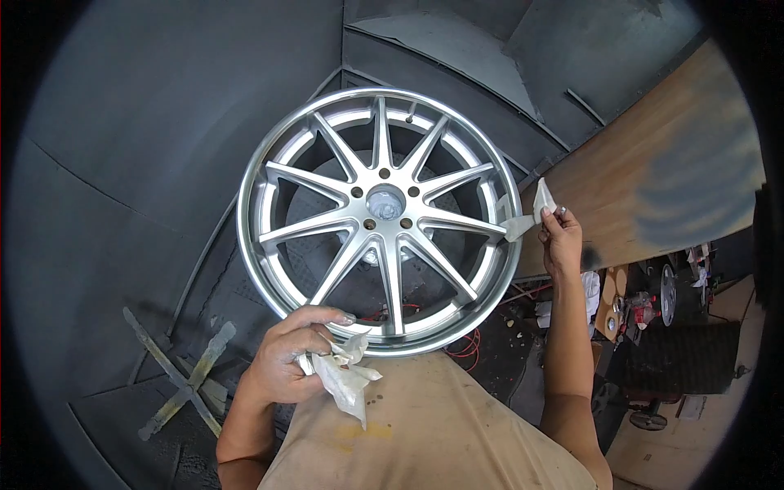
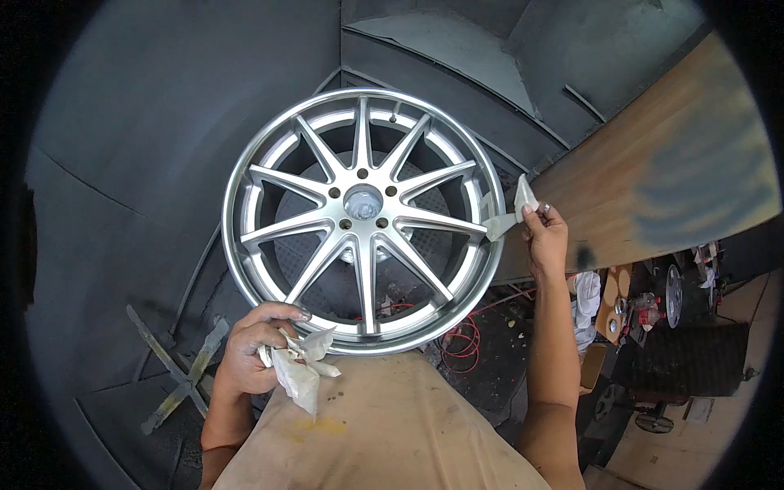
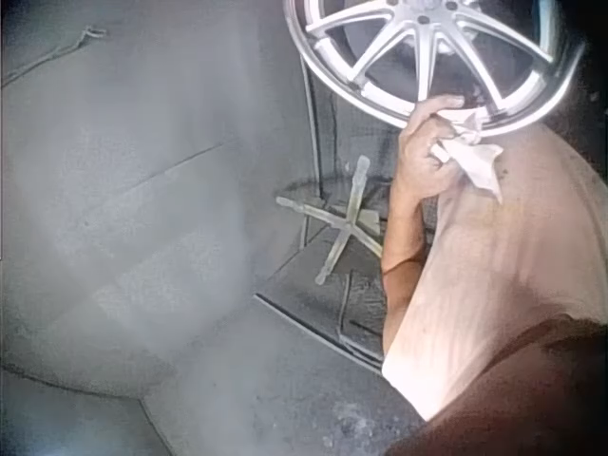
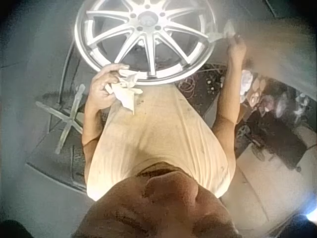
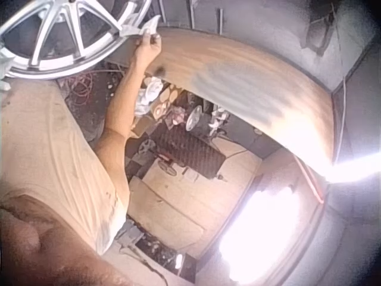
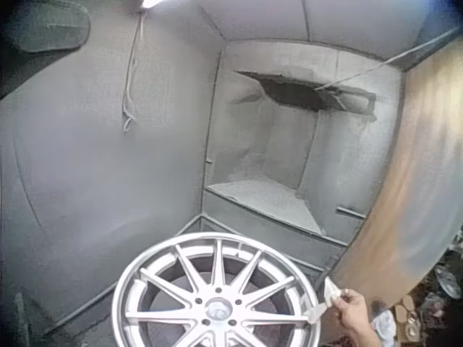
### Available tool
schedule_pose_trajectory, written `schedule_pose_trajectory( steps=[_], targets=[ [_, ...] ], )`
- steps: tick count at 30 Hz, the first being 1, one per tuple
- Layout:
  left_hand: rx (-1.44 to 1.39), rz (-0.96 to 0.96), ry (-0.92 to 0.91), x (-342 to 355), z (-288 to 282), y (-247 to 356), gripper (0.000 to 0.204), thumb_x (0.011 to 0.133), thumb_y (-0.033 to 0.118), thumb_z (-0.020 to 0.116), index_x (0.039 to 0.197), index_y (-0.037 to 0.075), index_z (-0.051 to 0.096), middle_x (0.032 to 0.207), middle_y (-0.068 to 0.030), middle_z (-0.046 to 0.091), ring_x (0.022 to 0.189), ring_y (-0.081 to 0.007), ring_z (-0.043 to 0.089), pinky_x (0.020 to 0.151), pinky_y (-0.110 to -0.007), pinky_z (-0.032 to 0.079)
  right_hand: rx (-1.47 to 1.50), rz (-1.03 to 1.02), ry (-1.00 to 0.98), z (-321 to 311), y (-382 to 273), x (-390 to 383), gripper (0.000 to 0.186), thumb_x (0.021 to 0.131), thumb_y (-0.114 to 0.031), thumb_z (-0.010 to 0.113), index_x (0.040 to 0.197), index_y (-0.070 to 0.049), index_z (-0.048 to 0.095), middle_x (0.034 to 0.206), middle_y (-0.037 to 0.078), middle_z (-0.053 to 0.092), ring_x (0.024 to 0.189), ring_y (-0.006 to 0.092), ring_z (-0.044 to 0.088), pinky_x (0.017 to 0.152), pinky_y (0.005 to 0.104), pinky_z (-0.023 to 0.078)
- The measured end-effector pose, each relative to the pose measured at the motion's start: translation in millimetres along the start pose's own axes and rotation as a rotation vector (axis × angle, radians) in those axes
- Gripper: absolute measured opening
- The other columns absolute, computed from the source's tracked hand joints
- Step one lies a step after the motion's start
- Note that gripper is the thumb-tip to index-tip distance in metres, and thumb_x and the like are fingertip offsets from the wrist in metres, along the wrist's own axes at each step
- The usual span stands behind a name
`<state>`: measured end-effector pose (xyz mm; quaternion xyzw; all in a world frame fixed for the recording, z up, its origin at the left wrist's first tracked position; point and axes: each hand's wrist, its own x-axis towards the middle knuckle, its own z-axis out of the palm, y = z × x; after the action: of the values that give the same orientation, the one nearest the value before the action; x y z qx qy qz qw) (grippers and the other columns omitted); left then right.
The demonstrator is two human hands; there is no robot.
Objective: Painting and applying masking tape to a car wheel rim in a paint booth.
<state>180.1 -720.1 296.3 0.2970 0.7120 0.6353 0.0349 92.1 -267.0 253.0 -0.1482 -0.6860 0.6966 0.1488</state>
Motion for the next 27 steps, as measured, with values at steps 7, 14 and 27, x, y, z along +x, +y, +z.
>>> schedule_pose_trajectory(
  steps=[7,14,27],
  targets=[
    [0.022,-0.009,-0.082,10,-4,4,0.018,0.068,0.004,0.076,0.075,0.0,0.06,0.114,-0.0228,0.059,0.084,-0.0203,0.066,0.072,-0.031,0.051,0.453,-0.101,0.152,29,18,21,0.011,0.088,-0.006,0.066,0.088,-0.006,0.055,0.079,0.002,0.059,0.061,0.0083,0.052,0.054,0.0198,0.042],
    [0.055,0.024,-0.091,18,-3,6,0.019,0.069,0.006,0.077,0.077,0.002,0.061,0.114,-0.022,0.059,0.076,-0.017,0.064,0.072,-0.03,0.052,0.697,-0.307,0.219,24,-25,63,0.006,0.094,-0.009,0.057,0.092,-0.005,0.054,0.083,0.004,0.057,0.066,0.0108,0.053,0.061,0.0222,0.049],
    [-0.126,0.16,-0.145,46,22,31,0.021,0.068,0.001,0.079,0.082,0.002,0.063,0.139,-0.0313,0.038,0.086,-0.0227,0.068,0.08,-0.035,0.054,0.306,-0.08,-0.987,121,-124,-137,0.025,0.079,-0.007,0.072,0.092,-0.008,0.05,0.103,0.01,0.053,0.111,0.0221,0.053,0.09,0.0314,0.047]
  ],
)
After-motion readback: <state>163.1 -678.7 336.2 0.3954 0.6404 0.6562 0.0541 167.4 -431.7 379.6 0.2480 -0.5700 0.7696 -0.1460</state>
